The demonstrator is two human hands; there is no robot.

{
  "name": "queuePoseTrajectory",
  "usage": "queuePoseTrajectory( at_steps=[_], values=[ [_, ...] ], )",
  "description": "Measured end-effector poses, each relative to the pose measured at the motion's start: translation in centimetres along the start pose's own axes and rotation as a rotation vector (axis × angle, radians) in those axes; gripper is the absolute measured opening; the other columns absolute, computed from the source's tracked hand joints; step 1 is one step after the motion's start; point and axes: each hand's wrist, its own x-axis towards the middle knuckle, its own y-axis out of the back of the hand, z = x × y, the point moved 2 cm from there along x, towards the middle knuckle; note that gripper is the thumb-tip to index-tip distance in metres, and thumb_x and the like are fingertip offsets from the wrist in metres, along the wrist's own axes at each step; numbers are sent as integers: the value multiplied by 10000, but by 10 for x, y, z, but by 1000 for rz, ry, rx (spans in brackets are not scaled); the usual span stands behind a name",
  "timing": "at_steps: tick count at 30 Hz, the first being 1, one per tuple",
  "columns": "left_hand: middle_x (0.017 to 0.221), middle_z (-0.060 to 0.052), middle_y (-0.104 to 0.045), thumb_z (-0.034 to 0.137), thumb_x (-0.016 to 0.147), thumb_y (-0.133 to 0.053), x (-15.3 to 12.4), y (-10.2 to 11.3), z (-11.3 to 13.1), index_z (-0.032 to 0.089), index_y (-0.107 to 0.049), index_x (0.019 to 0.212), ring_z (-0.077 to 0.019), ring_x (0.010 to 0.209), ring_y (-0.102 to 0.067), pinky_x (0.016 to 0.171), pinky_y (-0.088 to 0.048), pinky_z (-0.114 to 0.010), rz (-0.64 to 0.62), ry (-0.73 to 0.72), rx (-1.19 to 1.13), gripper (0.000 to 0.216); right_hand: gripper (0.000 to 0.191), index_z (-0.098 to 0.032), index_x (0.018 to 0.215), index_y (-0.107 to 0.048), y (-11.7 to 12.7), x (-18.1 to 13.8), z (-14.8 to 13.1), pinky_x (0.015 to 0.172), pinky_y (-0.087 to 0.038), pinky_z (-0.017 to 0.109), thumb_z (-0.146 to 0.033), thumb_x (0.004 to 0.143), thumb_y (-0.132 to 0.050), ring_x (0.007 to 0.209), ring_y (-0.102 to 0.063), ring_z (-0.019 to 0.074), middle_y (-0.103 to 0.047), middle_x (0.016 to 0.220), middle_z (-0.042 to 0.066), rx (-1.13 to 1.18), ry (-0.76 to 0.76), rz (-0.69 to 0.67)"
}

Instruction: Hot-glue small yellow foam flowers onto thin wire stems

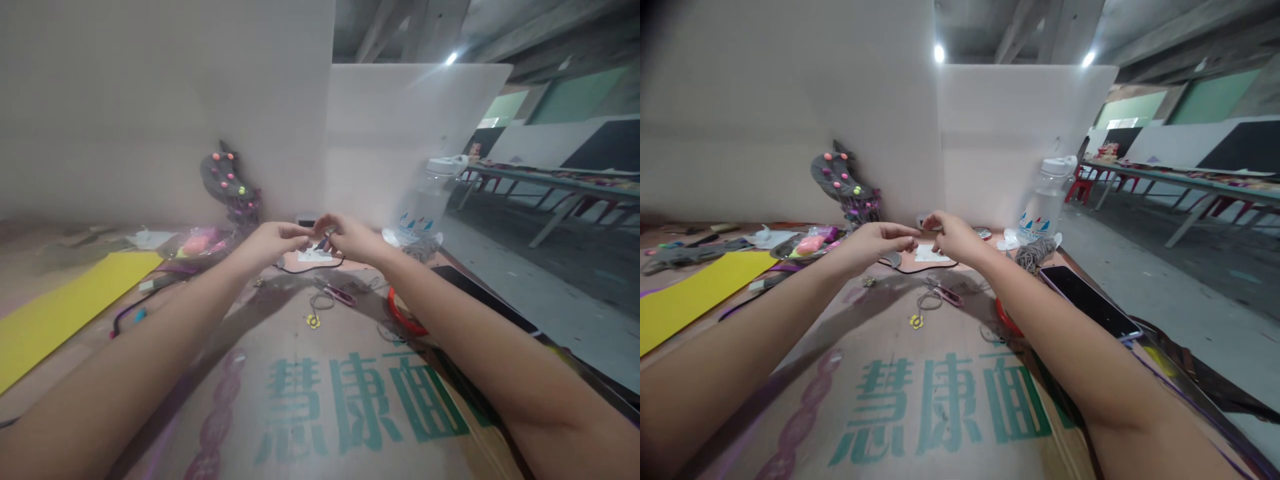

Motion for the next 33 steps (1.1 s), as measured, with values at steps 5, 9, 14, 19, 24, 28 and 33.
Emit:
queuePoseTrajectory(
  at_steps=[5,9,14,19,24,28,33],
  values=[
    [928,-73,-739,421,757,-684,-4,6,13,191,-723,1009,-205,882,-659,818,-490,-333,140,-44,-47,344,622,-200,1367,-414,-15,1,14,509,-460,169,-49,781,-554,649,-622,82,-573,1316,124,-91,13,-129],
    [936,-81,-736,446,748,-701,-8,14,26,182,-707,1019,-195,883,-663,834,-494,-324,225,-94,-128,378,261,-118,1045,-666,-20,3,26,487,-423,185,-132,790,-608,536,-570,90,-719,838,69,-188,-35,-224],
    [934,-82,-730,465,752,-688,-6,18,21,172,-704,1004,-189,853,-660,799,-496,-316,247,-89,-85,387,91,-129,713,-646,-13,5,28,482,-416,184,-123,786,-592,511,-561,101,-626,576,12,-161,-21,-200],
    [963,-100,-721,431,736,-699,1,-4,-4,148,-687,956,-218,912,-662,776,-500,-325,81,13,-78,359,97,-142,849,-616,-6,1,8,529,-457,158,-174,869,-527,627,-612,94,-673,745,44,-64,2,-136],
    [905,-80,-723,408,752,-686,1,-24,-11,154,-676,895,-184,872,-666,789,-499,-315,-70,50,-165,292,122,-152,847,-635,-3,0,-5,454,-409,152,-208,871,-530,551,-557,82,-634,666,14,34,35,-46],
    [854,-68,-729,389,756,-676,-3,-16,2,156,-701,882,-171,786,-650,750,-478,-305,6,-26,-4,267,184,-141,871,-665,1,2,0,425,-390,159,-236,890,-509,501,-518,65,-675,747,40,-4,11,-14],
    [879,-66,-734,415,746,-692,-4,-1,12,172,-702,953,-187,830,-658,766,-491,-309,144,-69,-36,319,518,-198,1221,-600,-5,0,10,566,-501,175,-7,740,-590,709,-650,98,-641,1234,78,57,17,-239]
  ],
)
